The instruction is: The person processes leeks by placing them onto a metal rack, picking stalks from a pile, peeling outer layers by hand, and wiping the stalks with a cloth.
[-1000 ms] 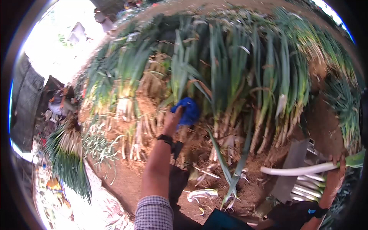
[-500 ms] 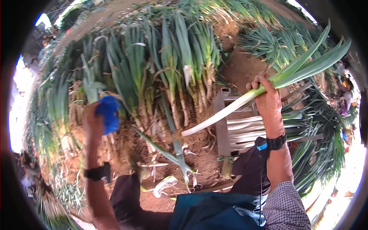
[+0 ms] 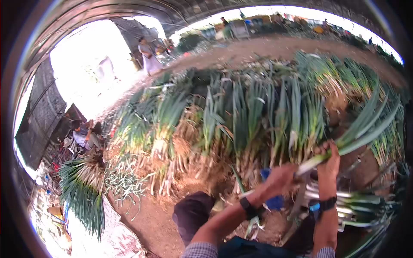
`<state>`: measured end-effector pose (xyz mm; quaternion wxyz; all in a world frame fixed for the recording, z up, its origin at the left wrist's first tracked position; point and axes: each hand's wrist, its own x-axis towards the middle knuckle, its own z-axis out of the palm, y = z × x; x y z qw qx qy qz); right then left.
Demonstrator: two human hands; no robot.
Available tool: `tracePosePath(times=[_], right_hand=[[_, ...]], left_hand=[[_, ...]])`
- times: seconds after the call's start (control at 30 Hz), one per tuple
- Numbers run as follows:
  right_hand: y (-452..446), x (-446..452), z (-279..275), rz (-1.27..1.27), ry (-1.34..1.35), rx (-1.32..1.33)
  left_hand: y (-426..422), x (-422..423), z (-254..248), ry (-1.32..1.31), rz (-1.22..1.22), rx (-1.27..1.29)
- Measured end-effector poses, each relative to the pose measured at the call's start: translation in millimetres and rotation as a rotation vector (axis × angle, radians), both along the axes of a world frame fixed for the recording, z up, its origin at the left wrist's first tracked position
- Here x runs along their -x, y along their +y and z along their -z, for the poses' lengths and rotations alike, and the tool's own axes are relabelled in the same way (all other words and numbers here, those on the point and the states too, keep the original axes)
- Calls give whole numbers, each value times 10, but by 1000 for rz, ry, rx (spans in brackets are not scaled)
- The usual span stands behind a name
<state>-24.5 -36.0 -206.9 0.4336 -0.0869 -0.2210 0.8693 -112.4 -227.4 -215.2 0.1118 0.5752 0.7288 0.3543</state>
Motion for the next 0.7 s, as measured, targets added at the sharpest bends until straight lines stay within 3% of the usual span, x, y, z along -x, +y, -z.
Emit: tracePosePath(times=[0.07,0.2,0.23,0.27,0.4,0.5,0.57,0.63,0.7], right_hand=[[30,20,-2,-60,28,70],[88,-98,-125,-64,44,24],[135,-116,-156,-56,58,14],[256,-190,-218,42,20,-25],[436,-265,-120,0,33,-21],[680,-413,-148,132,-19,-43],[1088,-675,-83,292,-64,-110],[1336,-842,-5,344,-25,-78],[1313,-866,35,387,-65,-42]], left_hand=[[130,81,332,87,-123,-44],[-11,-95,-157,-11,-215,278],[-140,-64,-116,35,-185,265],[-267,-2,-55,-35,-206,439],[-751,-3,18,-36,-217,460],[-1289,169,34,-7,-250,541],[-1927,593,285,-7,-375,765],[-2531,919,381,-111,-680,664],[-2647,918,136,-256,-843,391]])
